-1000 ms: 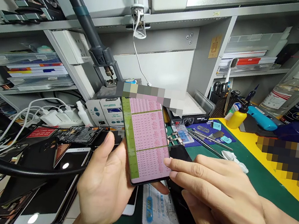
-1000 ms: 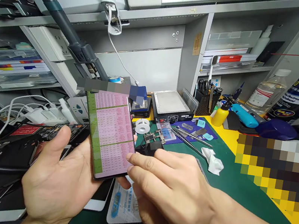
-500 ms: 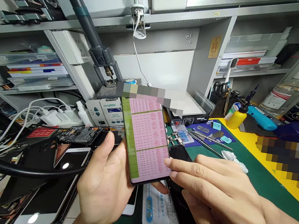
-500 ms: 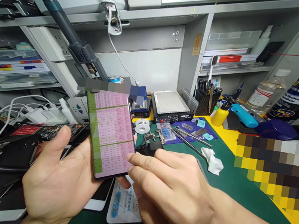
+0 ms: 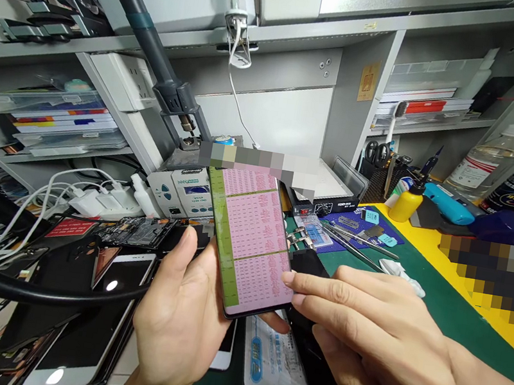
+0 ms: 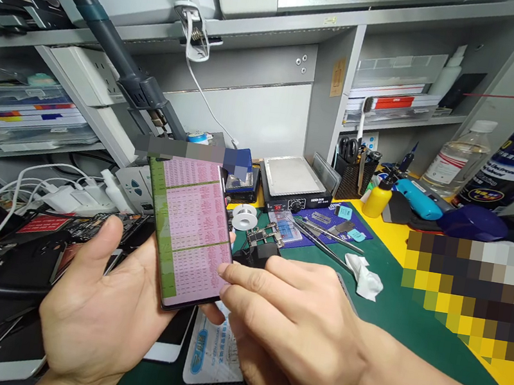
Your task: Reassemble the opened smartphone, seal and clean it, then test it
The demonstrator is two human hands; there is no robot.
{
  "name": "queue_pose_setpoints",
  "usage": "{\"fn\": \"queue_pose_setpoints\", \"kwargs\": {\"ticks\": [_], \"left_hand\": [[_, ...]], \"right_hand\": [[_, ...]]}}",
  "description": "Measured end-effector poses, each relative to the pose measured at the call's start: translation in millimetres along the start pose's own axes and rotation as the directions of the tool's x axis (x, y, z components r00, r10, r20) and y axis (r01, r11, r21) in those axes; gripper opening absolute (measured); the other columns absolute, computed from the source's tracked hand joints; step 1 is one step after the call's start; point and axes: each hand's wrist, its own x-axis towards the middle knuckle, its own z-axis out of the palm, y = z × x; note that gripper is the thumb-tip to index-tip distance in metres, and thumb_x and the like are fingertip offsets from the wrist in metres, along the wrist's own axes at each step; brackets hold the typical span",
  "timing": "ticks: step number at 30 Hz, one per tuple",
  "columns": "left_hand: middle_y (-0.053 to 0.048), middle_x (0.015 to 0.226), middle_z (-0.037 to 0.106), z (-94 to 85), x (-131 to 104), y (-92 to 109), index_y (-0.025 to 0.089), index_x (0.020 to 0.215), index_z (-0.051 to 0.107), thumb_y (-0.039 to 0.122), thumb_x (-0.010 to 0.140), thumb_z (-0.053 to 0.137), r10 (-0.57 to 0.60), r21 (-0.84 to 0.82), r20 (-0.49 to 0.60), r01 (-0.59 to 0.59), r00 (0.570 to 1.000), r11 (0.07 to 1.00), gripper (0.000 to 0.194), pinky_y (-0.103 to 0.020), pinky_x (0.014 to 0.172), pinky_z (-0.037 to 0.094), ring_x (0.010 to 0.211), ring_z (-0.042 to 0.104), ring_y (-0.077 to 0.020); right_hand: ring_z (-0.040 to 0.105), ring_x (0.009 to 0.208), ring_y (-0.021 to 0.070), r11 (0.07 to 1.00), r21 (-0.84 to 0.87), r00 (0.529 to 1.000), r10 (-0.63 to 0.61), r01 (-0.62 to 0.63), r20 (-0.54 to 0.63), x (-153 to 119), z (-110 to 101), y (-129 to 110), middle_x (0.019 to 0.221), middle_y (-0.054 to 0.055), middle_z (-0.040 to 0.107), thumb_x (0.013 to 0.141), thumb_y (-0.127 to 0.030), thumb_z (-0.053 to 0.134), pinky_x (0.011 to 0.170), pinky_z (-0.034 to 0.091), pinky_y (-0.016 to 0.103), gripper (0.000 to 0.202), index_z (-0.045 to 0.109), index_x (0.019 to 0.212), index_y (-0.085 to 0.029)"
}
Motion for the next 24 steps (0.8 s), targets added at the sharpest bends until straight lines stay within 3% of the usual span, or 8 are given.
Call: {"fn": "queue_pose_setpoints", "kwargs": {"ticks": [8, 12, 15, 17, 19, 21, 24], "left_hand": [[-0.014, 0.137, 0.063, -0.1, -0.2, 0.0, 0.019, 0.149, 0.048, 0.066, 0.093, 0.040, -0.005, 0.010, 0.001, 0.005, 1.000, 1.000, 0.074, -0.061, 0.103, 0.048, 0.129, 0.055, -0.0432], [-0.013, 0.137, 0.063, -0.1, 0.0, 0.1, 0.020, 0.149, 0.048, 0.065, 0.094, 0.040, 0.000, 0.004, -0.004, 0.000, 1.000, 1.000, 0.072, -0.060, 0.104, 0.048, 0.130, 0.054, -0.0426], [-0.015, 0.132, 0.066, -2.8, -0.1, 0.4, 0.018, 0.148, 0.049, 0.067, 0.093, 0.039, -0.007, 0.035, 0.000, 0.007, 1.000, 0.999, 0.074, -0.061, 0.095, 0.054, 0.126, 0.056, -0.0437], [-0.018, 0.126, 0.068, -5.2, -0.2, 0.8, 0.016, 0.147, 0.049, 0.069, 0.093, 0.038, -0.022, 0.074, 0.028, 0.020, 0.999, 0.997, 0.077, -0.060, 0.081, 0.059, 0.119, 0.060, -0.0464], [-0.020, 0.123, 0.069, -7.0, -0.2, 1.3, 0.014, 0.146, 0.050, 0.069, 0.093, 0.037, -0.027, 0.105, 0.067, 0.020, 0.997, 0.994, 0.078, -0.058, 0.070, 0.060, 0.113, 0.063, -0.0480], [-0.019, 0.122, 0.069, -7.6, -0.3, 2.1, 0.017, 0.147, 0.049, 0.069, 0.093, 0.036, -0.024, 0.109, 0.086, 0.014, 0.996, 0.994, 0.076, -0.056, 0.065, 0.060, 0.111, 0.064, -0.0483], [-0.017, 0.121, 0.070, -6.3, -0.9, 3.6, 0.019, 0.150, 0.047, 0.067, 0.094, 0.035, -0.025, 0.092, 0.076, 0.018, 0.997, 0.996, 0.074, -0.055, 0.064, 0.060, 0.114, 0.062, -0.0496]], "right_hand": [[0.073, 0.075, 0.0193, 1.000, 0.014, 0.999, 0.007, -0.008, 0.047, -0.7, -2.2, 0.2, 0.116, 0.017, 0.076, 0.086, -0.013, 0.051, 0.055, 0.054, 0.032, 0.036, 0.065, 0.119, -0.011], [0.071, 0.072, 0.0196, 1.000, 0.006, 0.999, 0.014, -0.014, 0.033, -2.3, -0.8, -1.3, 0.113, 0.016, 0.077, 0.085, -0.014, 0.051, 0.054, 0.053, 0.033, 0.037, 0.064, 0.119, -0.013], [0.068, 0.067, 0.0189, 0.999, 0.014, 0.999, 0.034, -0.034, -0.022, 0.3, -2.3, -5.0, 0.105, 0.014, 0.078, 0.082, -0.013, 0.051, 0.054, 0.050, 0.033, 0.035, 0.064, 0.115, -0.014], [0.064, 0.063, 0.0173, 0.995, 0.042, 0.993, 0.096, -0.093, -0.072, 4.4, -6.4, -7.2, 0.088, 0.010, 0.075, 0.082, -0.010, 0.051, 0.054, 0.047, 0.032, 0.024, 0.064, 0.101, -0.017], [0.054, 0.054, 0.0157, 0.986, 0.040, 0.982, 0.167, -0.164, -0.089, 9.2, -12.8, -8.5, 0.066, 0.004, 0.064, 0.084, -0.009, 0.052, 0.050, 0.040, 0.030, 0.013, 0.059, 0.084, -0.020], [0.046, 0.049, 0.0151, 0.963, -0.066, 0.965, 0.263, -0.263, -0.013, 12.4, -19.5, -10.5, 0.058, 0.001, 0.053, 0.088, -0.016, 0.055, 0.047, 0.033, 0.031, 0.014, 0.055, 0.074, -0.021], [0.052, 0.051, 0.0186, 0.864, -0.346, 0.887, 0.436, -0.365, 0.154, 10.3, -24.3, -19.0, 0.062, 0.003, 0.056, 0.090, -0.039, 0.060, 0.048, 0.036, 0.033, 0.024, 0.056, 0.074, -0.022]]}}
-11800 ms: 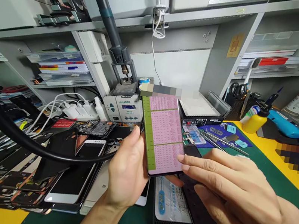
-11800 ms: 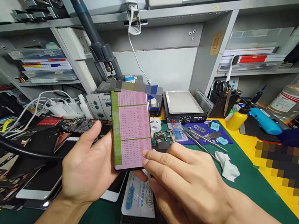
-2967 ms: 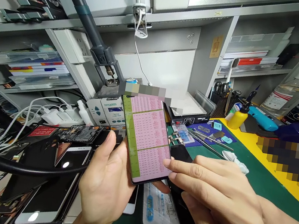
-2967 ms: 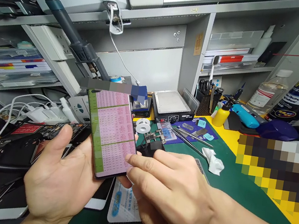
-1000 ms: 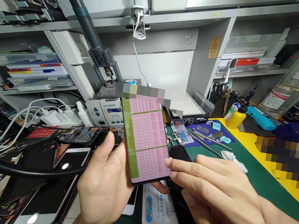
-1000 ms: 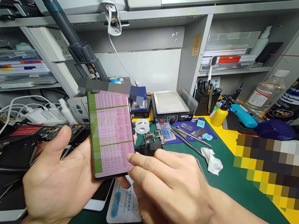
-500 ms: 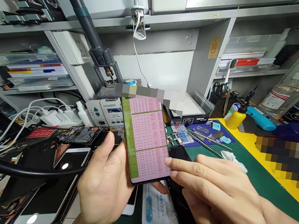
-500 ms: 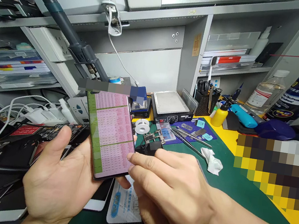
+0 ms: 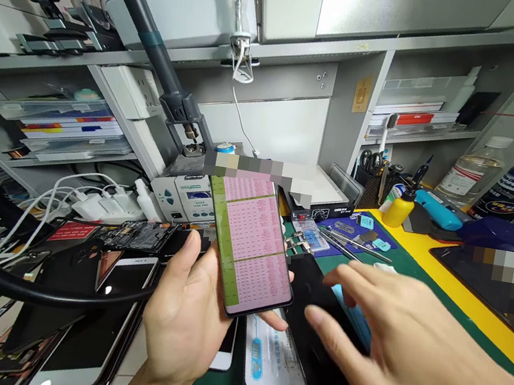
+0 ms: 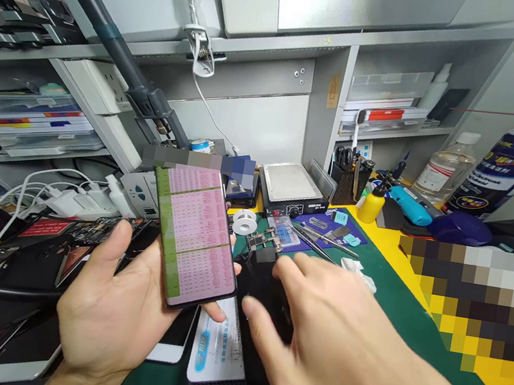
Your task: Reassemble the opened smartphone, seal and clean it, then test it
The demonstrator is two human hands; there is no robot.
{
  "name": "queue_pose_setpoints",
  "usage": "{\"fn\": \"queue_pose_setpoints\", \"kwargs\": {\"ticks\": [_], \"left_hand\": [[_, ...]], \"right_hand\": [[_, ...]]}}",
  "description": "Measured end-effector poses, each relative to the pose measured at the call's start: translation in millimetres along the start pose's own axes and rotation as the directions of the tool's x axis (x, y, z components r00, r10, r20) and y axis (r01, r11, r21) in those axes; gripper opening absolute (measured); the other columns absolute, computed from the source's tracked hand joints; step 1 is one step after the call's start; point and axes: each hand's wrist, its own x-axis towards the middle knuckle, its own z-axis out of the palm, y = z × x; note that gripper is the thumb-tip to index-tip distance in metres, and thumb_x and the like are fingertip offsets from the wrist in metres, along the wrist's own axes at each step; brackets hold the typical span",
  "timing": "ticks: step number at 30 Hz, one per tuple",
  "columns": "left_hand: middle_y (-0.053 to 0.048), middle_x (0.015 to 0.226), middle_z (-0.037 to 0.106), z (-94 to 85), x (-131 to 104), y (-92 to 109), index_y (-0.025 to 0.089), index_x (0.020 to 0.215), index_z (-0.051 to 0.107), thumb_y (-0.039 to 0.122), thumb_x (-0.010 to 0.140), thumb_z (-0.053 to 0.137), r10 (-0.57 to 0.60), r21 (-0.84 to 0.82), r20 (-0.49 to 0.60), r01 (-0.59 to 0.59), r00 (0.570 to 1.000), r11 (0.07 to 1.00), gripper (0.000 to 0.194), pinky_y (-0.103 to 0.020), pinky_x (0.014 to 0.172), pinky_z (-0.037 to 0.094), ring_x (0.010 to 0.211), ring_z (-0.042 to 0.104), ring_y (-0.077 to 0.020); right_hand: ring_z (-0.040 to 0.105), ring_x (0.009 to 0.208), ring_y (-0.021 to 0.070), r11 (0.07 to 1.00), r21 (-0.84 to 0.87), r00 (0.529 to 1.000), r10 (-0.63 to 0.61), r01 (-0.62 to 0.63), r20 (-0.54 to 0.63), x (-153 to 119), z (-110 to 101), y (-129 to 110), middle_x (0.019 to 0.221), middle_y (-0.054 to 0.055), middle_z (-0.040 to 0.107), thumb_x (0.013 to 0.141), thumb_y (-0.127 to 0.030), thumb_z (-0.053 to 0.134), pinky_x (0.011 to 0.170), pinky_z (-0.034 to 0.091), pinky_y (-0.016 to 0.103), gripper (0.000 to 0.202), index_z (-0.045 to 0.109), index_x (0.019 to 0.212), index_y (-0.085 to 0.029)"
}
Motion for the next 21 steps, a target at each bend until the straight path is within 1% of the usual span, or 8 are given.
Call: {"fn": "queue_pose_setpoints", "kwargs": {"ticks": [3, 5, 9, 12, 14, 17, 19, 21], "left_hand": [[-0.016, 0.119, 0.071, 2.0, -1.3, 1.5, 0.019, 0.150, 0.046, 0.066, 0.094, 0.037, -0.016, -0.014, -0.005, 0.016, 1.000, 1.000, 0.074, -0.055, 0.065, 0.061, 0.116, 0.061, -0.0503], [-0.015, 0.119, 0.071, 2.9, -2.1, 1.7, 0.019, 0.148, 0.048, 0.065, 0.094, 0.037, -0.012, -0.019, -0.009, 0.012, 1.000, 1.000, 0.072, -0.055, 0.069, 0.062, 0.116, 0.062, -0.0480], [-0.017, 0.123, 0.069, 2.4, -2.2, 0.4, 0.014, 0.139, 0.056, 0.062, 0.096, 0.037, 0.035, -0.031, 0.020, -0.034, 0.999, 0.999, 0.067, -0.056, 0.082, 0.061, 0.118, 0.062, -0.0434], [-0.018, 0.122, 0.069, 1.5, -1.3, 0.1, 0.012, 0.137, 0.058, 0.059, 0.096, 0.037, 0.057, -0.027, 0.054, -0.056, 0.997, 0.998, 0.065, -0.057, 0.082, 0.061, 0.116, 0.063, -0.0420], [-0.018, 0.121, 0.070, 1.5, -0.9, 0.5, 0.012, 0.140, 0.055, 0.058, 0.097, 0.038, 0.061, -0.022, 0.070, -0.060, 0.996, 0.998, 0.066, -0.058, 0.079, 0.062, 0.113, 0.064, -0.0414], [-0.018, 0.121, 0.069, 2.3, -0.9, 1.1, 0.013, 0.145, 0.049, 0.059, 0.098, 0.036, 0.060, -0.019, 0.106, -0.058, 0.993, 0.998, 0.067, -0.057, 0.077, 0.062, 0.110, 0.066, -0.0396], [-0.018, 0.125, 0.068, 2.9, -1.1, 0.9, 0.014, 0.147, 0.047, 0.057, 0.098, 0.035, 0.070, -0.017, 0.130, -0.068, 0.989, 0.998, 0.066, -0.055, 0.077, 0.063, 0.109, 0.067, -0.0382], [-0.018, 0.127, 0.066, 3.1, -1.6, 0.3, 0.014, 0.148, 0.046, 0.055, 0.099, 0.035, 0.074, -0.010, 0.148, -0.073, 0.986, 0.997, 0.065, -0.054, 0.077, 0.063, 0.108, 0.067, -0.0372]], "right_hand": [[0.059, 0.053, 0.0246, 0.984, -0.174, 0.996, 0.043, -0.029, 0.079, -12.4, 4.4, -11.3, 0.067, 0.008, 0.060, 0.085, -0.059, 0.061, 0.048, 0.040, 0.035, 0.040, 0.061, 0.081, -0.019], [0.059, 0.054, 0.0267, 0.971, -0.235, 0.991, 0.071, -0.044, 0.109, -19.3, 11.1, -20.0, 0.069, 0.010, 0.060, 0.083, -0.063, 0.061, 0.047, 0.041, 0.036, 0.047, 0.063, 0.084, -0.016], [0.061, 0.064, 0.0305, 0.947, -0.270, 0.961, 0.222, -0.172, 0.166, -25.0, 22.5, -33.1, 0.077, 0.013, 0.059, 0.085, -0.053, 0.060, 0.054, 0.046, 0.040, 0.038, 0.063, 0.088, -0.015], [0.061, 0.073, 0.0315, 0.935, -0.264, 0.941, 0.289, -0.239, 0.173, -25.0, 23.6, -37.6, 0.080, 0.012, 0.058, 0.088, -0.045, 0.057, 0.064, 0.049, 0.042, 0.030, 0.061, 0.090, -0.015], [0.060, 0.075, 0.0298, 0.926, -0.241, 0.922, 0.339, -0.291, 0.185, -22.9, 20.3, -39.1, 0.081, 0.012, 0.057, 0.087, -0.043, 0.058, 0.067, 0.050, 0.041, 0.028, 0.059, 0.089, -0.015], [0.059, 0.072, 0.0256, 0.899, -0.218, 0.868, 0.427, -0.379, 0.253, -16.5, 11.5, -41.2, 0.080, 0.012, 0.059, 0.082, -0.039, 0.061, 0.065, 0.048, 0.036, 0.025, 0.058, 0.082, -0.015], [0.058, 0.070, 0.0241, 0.882, -0.233, 0.836, 0.465, -0.409, 0.291, -12.0, 5.5, -42.8, 0.079, 0.012, 0.060, 0.081, -0.039, 0.061, 0.065, 0.046, 0.034, 0.024, 0.058, 0.080, -0.015], [0.058, 0.070, 0.0233, 0.872, -0.240, 0.819, 0.486, -0.428, 0.305, -8.8, 1.0, -44.3, 0.079, 0.013, 0.061, 0.080, -0.041, 0.061, 0.065, 0.045, 0.034, 0.026, 0.059, 0.079, -0.015]]}}
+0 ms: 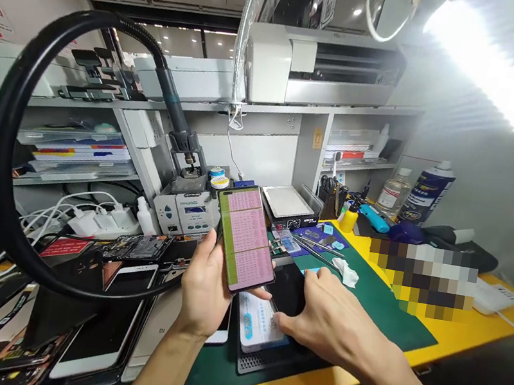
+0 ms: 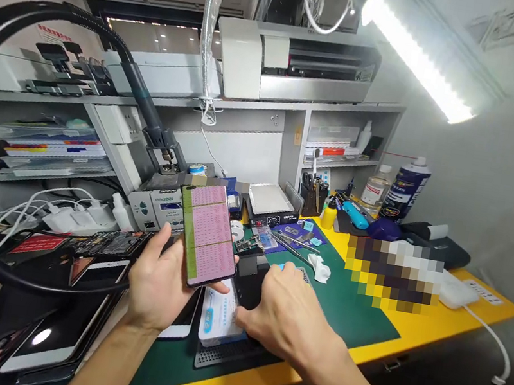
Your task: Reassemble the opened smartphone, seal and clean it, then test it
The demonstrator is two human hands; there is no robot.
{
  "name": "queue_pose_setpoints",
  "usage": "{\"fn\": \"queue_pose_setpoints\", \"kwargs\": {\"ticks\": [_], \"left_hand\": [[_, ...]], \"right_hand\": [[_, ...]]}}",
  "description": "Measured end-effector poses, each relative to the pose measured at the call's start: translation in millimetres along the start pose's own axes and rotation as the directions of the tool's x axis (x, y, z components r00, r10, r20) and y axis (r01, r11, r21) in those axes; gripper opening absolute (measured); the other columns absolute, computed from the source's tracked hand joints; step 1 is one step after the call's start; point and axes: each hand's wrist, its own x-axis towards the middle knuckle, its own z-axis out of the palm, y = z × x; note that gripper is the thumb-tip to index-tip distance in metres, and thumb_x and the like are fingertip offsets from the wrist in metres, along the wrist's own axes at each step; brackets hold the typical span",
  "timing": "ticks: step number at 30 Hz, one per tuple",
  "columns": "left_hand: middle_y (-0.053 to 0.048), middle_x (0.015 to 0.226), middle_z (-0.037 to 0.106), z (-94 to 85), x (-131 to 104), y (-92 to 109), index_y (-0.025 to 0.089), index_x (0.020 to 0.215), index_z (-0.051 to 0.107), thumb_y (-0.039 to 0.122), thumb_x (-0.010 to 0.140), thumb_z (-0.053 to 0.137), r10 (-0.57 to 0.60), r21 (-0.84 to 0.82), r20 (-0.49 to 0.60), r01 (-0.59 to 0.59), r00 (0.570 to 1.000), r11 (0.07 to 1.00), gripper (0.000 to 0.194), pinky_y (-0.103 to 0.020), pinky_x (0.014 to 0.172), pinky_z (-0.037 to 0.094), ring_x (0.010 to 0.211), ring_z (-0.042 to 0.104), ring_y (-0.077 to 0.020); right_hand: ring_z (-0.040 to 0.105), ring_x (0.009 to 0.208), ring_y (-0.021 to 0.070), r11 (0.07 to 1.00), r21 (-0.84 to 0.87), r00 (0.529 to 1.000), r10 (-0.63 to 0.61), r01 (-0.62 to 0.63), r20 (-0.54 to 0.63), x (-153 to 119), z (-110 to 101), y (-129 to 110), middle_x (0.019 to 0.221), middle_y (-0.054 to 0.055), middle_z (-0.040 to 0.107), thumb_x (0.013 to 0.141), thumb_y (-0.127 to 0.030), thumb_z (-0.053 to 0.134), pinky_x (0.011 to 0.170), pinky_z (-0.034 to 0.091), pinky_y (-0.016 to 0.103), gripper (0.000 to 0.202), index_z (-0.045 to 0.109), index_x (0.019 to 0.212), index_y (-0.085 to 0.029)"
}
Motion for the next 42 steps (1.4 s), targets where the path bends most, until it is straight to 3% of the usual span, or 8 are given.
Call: {"fn": "queue_pose_setpoints", "kwargs": {"ticks": [9, 16, 21, 26, 33, 38, 42], "left_hand": [[-0.018, 0.125, 0.067, 2.3, -3.8, 0.8, 0.013, 0.151, 0.041, 0.052, 0.099, 0.037, -0.006, 0.001, 0.040, 0.006, 0.999, 1.000, 0.064, -0.051, 0.074, 0.064, 0.104, 0.069, -0.0362], [-0.018, 0.127, 0.067, -3.7, -2.0, -2.3, 0.014, 0.150, 0.042, 0.056, 0.100, 0.033, 0.009, 0.009, 0.046, -0.009, 0.999, 1.000, 0.066, -0.051, 0.077, 0.063, 0.107, 0.068, -0.0358], [-0.018, 0.125, 0.067, -7.6, 0.3, -5.1, 0.015, 0.150, 0.043, 0.059, 0.099, 0.032, 0.005, 0.009, 0.037, -0.006, 0.999, 1.000, 0.069, -0.051, 0.076, 0.063, 0.108, 0.068, -0.0368], [-0.019, 0.124, 0.067, -4.8, 0.2, -3.1, 0.013, 0.147, 0.046, 0.058, 0.100, 0.029, -0.004, 0.023, 0.027, 0.004, 1.000, 1.000, 0.068, -0.052, 0.074, 0.064, 0.109, 0.067, -0.0372], [-0.020, 0.124, 0.067, -3.9, -1.0, -2.1, 0.010, 0.145, 0.046, 0.058, 0.100, 0.027, -0.021, 0.029, 0.009, 0.021, 1.000, 0.999, 0.069, -0.051, 0.072, 0.064, 0.109, 0.067, -0.0381], [-0.024, 0.128, 0.064, -4.6, -0.3, -2.6, 0.009, 0.146, 0.045, 0.060, 0.099, 0.026, -0.031, 0.034, -0.007, 0.032, 0.999, 0.999, 0.072, -0.053, 0.062, 0.063, 0.109, 0.067, -0.0432], [-0.026, 0.129, 0.064, -4.6, 0.7, -3.6, 0.007, 0.146, 0.044, 0.058, 0.100, 0.025, -0.036, 0.032, -0.020, 0.037, 0.999, 0.999, 0.071, -0.053, 0.060, 0.062, 0.108, 0.067, -0.0457]], "right_hand": [[0.059, 0.077, 0.0252, 0.998, 0.048, 0.996, 0.032, -0.036, 0.083, -0.3, -9.6, -2.9, 0.083, 0.015, 0.062, 0.075, -0.038, 0.062, 0.066, 0.042, 0.032, 0.026, 0.064, 0.080, -0.012], [0.059, 0.086, 0.0284, 0.991, 0.116, 0.988, 0.058, -0.074, 0.142, 6.7, -9.9, 6.4, 0.095, 0.017, 0.059, 0.065, -0.048, 0.071, 0.064, 0.043, 0.031, 0.042, 0.060, 0.085, -0.012], [0.058, 0.085, 0.0258, 0.981, 0.177, 0.984, 0.044, -0.075, 0.175, 14.6, -6.7, 17.0, 0.096, 0.011, 0.056, 0.063, -0.052, 0.072, 0.065, 0.043, 0.031, 0.047, 0.053, 0.088, -0.018], [0.056, 0.078, 0.0208, 0.971, 0.231, 0.986, 0.023, -0.061, 0.164, 12.6, -5.0, 21.0, 0.098, 0.008, 0.053, 0.064, -0.043, 0.070, 0.063, 0.042, 0.030, 0.042, 0.049, 0.093, -0.020], [0.060, 0.086, 0.0251, 0.964, 0.250, 0.993, 0.072, -0.095, 0.098, 20.1, -0.3, 38.0, 0.107, 0.009, 0.053, 0.068, -0.041, 0.068, 0.067, 0.044, 0.033, 0.056, 0.047, 0.116, -0.020], [0.064, 0.092, 0.0276, 0.944, 0.323, 0.995, 0.092, -0.072, -0.049, 42.9, 4.1, 52.3, 0.113, 0.010, 0.054, 0.068, -0.042, 0.070, 0.075, 0.050, 0.037, 0.071, 0.044, 0.131, -0.021], [0.065, 0.096, 0.0298, 0.933, 0.356, 0.988, 0.104, -0.057, -0.115, 63.7, 6.3, 60.1, 0.118, 0.011, 0.054, 0.068, -0.045, 0.071, 0.079, 0.053, 0.040, 0.074, 0.044, 0.133, -0.021]]}}
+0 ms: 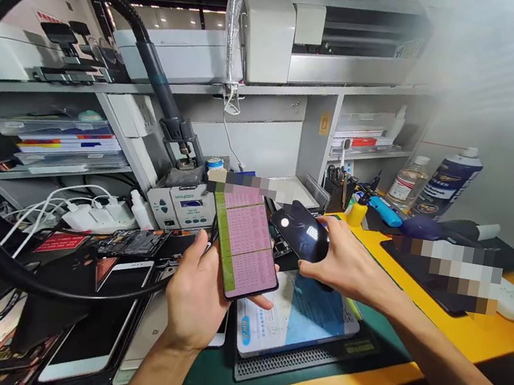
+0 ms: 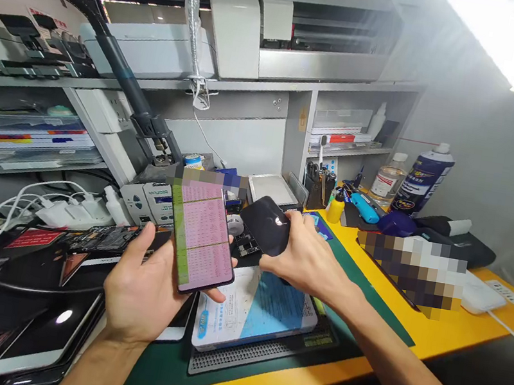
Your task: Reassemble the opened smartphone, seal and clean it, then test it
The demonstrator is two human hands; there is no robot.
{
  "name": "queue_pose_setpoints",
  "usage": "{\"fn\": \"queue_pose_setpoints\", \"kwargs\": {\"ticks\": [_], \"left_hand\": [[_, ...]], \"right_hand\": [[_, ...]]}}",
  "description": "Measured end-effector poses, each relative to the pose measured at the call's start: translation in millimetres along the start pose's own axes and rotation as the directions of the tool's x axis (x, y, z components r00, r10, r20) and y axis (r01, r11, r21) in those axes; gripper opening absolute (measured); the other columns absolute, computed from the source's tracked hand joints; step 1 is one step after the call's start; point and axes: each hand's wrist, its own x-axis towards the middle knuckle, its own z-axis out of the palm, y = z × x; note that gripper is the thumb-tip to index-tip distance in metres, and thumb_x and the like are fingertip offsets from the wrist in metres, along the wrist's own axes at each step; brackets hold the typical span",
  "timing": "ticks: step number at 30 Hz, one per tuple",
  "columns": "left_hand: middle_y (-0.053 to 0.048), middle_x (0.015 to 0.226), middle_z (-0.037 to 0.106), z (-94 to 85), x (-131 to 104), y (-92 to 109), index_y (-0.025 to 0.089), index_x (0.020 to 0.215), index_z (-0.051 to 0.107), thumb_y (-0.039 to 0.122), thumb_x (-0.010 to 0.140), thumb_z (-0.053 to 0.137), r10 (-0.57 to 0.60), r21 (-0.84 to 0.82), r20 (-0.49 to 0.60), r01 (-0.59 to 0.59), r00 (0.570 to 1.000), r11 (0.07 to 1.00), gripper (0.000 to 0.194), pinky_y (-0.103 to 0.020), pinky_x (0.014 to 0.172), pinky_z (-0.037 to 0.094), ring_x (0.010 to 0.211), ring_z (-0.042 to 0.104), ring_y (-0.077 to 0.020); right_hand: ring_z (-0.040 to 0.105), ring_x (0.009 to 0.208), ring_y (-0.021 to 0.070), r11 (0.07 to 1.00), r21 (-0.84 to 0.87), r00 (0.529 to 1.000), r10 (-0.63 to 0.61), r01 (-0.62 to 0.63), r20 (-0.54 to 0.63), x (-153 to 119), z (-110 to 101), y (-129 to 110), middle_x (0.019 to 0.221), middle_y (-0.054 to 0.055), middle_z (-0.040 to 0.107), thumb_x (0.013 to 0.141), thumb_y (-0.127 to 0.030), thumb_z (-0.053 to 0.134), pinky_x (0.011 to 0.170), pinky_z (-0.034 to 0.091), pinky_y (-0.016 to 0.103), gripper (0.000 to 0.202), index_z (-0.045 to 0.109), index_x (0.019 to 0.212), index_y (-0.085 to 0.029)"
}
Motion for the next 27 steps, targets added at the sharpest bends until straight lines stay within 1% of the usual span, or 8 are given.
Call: {"fn": "queue_pose_setpoints", "kwargs": {"ticks": [4, 7, 11, 16, 21, 27], "left_hand": [[-0.027, 0.128, 0.064, 1.1, 0.1, -1.6, 0.008, 0.144, 0.046, 0.058, 0.099, 0.023, -0.008, -0.003, -0.002, 0.008, 1.000, 1.000, 0.071, -0.052, 0.062, 0.062, 0.106, 0.068, -0.0442], [-0.027, 0.127, 0.065, 1.5, 0.2, -2.3, 0.008, 0.143, 0.047, 0.061, 0.098, 0.026, -0.014, -0.007, -0.011, 0.014, 1.000, 1.000, 0.072, -0.052, 0.061, 0.062, 0.102, 0.070, -0.0433], [-0.025, 0.129, 0.064, 0.7, 0.4, -2.0, 0.010, 0.143, 0.048, 0.063, 0.097, 0.027, -0.035, -0.010, -0.023, 0.035, 0.999, 0.999, 0.073, -0.054, 0.065, 0.062, 0.107, 0.067, -0.0453], [-0.025, 0.131, 0.063, 0.5, -0.8, -1.5, 0.011, 0.142, 0.050, 0.066, 0.096, 0.032, -0.052, -0.016, -0.042, 0.051, 0.998, 0.999, 0.074, -0.053, 0.065, 0.062, 0.111, 0.065, -0.0469], [-0.025, 0.133, 0.062, 0.2, -1.4, -2.7, 0.012, 0.142, 0.052, 0.067, 0.095, 0.035, -0.051, -0.020, -0.040, 0.050, 0.998, 0.999, 0.074, -0.053, 0.065, 0.062, 0.113, 0.064, -0.0483], [-0.024, 0.131, 0.064, -0.6, -1.2, -2.8, 0.013, 0.142, 0.054, 0.067, 0.094, 0.038, -0.046, -0.027, -0.042, 0.045, 0.998, 0.999, 0.074, -0.054, 0.065, 0.062, 0.112, 0.065, -0.0487]], "right_hand": [[0.064, 0.101, 0.0310, 1.000, 0.028, 0.998, -0.005, 0.007, -0.064, 12.8, 2.5, 2.0, 0.119, 0.011, 0.054, 0.065, -0.045, 0.074, 0.083, 0.054, 0.042, 0.073, 0.047, 0.129, -0.022], [0.064, 0.104, 0.0305, 0.998, 0.062, 0.996, -0.002, 0.008, -0.091, 16.7, 6.7, 2.3, 0.121, 0.011, 0.054, 0.065, -0.046, 0.074, 0.085, 0.055, 0.042, 0.076, 0.046, 0.131, -0.022], [0.063, 0.107, 0.0302, 0.994, 0.103, 0.991, -0.012, 0.026, -0.131, 17.7, 12.6, 4.8, 0.120, 0.011, 0.055, 0.066, -0.046, 0.075, 0.089, 0.055, 0.044, 0.075, 0.046, 0.130, -0.022], [0.063, 0.104, 0.0293, 0.992, 0.121, 0.993, -0.011, 0.026, -0.119, 13.6, 18.2, 9.7, 0.119, 0.010, 0.056, 0.066, -0.043, 0.075, 0.087, 0.055, 0.043, 0.071, 0.048, 0.128, -0.022], [0.061, 0.111, 0.0314, 0.992, 0.125, 0.992, -0.003, 0.019, -0.127, 9.9, 22.8, 10.8, 0.123, 0.012, 0.056, 0.066, -0.042, 0.075, 0.094, 0.052, 0.045, 0.079, 0.046, 0.135, -0.019], [0.061, 0.114, 0.0317, 0.987, 0.160, 0.990, -0.004, 0.027, -0.143, 8.3, 24.0, 11.3, 0.127, 0.013, 0.056, 0.066, -0.042, 0.077, 0.098, 0.050, 0.046, 0.080, 0.044, 0.136, -0.020]]}}
